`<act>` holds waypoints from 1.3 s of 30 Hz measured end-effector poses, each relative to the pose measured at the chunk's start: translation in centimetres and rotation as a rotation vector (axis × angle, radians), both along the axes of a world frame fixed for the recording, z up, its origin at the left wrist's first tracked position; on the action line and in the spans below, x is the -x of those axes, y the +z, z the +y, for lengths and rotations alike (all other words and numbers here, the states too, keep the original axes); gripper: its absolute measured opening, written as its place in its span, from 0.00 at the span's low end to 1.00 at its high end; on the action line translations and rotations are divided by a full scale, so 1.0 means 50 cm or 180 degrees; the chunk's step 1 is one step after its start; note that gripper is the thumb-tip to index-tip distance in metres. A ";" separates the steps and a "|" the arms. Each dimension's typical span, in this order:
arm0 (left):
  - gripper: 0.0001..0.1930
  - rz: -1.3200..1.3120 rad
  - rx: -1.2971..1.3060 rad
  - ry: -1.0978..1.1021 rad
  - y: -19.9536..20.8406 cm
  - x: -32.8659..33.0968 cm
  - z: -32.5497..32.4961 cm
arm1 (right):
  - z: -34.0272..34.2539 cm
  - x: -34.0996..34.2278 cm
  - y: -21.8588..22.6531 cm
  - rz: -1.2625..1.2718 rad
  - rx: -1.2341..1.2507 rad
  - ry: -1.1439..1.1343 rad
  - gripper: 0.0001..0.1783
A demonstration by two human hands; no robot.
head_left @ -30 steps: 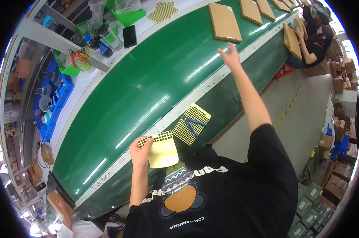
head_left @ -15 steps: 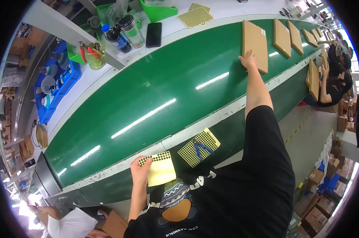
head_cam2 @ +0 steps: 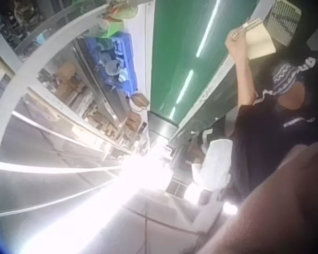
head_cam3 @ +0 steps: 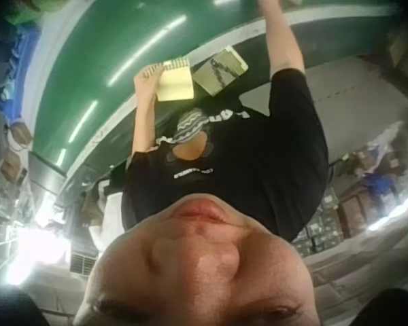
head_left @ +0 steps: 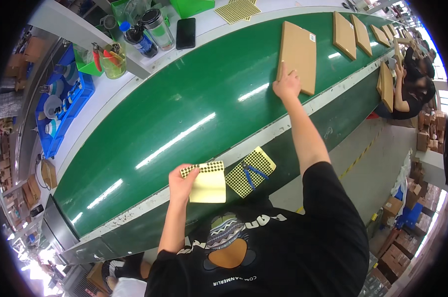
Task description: The person peels circular stickers from a sheet, takes cardboard boxes from a conveyor belt, applies a sticker onto each box by hand, and stacks the boxes.
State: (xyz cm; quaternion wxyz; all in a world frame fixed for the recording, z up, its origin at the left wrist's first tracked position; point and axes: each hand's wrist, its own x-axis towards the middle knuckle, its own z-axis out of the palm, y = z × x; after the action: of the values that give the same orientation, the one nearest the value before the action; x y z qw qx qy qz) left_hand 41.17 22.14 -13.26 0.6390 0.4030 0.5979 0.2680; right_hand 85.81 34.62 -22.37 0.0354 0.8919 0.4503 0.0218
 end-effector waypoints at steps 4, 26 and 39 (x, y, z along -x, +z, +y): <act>0.04 -0.0234 -0.0143 -0.0307 0.000 -0.024 0.068 | -0.054 0.165 0.039 0.0434 -0.0167 0.0389 0.45; 0.10 -0.1186 0.0226 -0.0156 -0.158 -0.191 0.152 | -0.186 0.229 0.060 0.5068 -0.3573 -0.1672 0.54; 0.05 -0.0793 -0.1886 0.0134 0.173 0.293 -0.076 | -0.461 0.683 0.350 0.7208 -0.1945 0.0184 0.51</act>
State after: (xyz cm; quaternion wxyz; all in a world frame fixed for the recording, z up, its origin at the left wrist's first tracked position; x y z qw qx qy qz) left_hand 26.50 18.33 -4.59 0.5564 0.5231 0.4192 0.4909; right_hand 51.67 11.54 -4.88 -0.6016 0.3631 0.2209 -0.6763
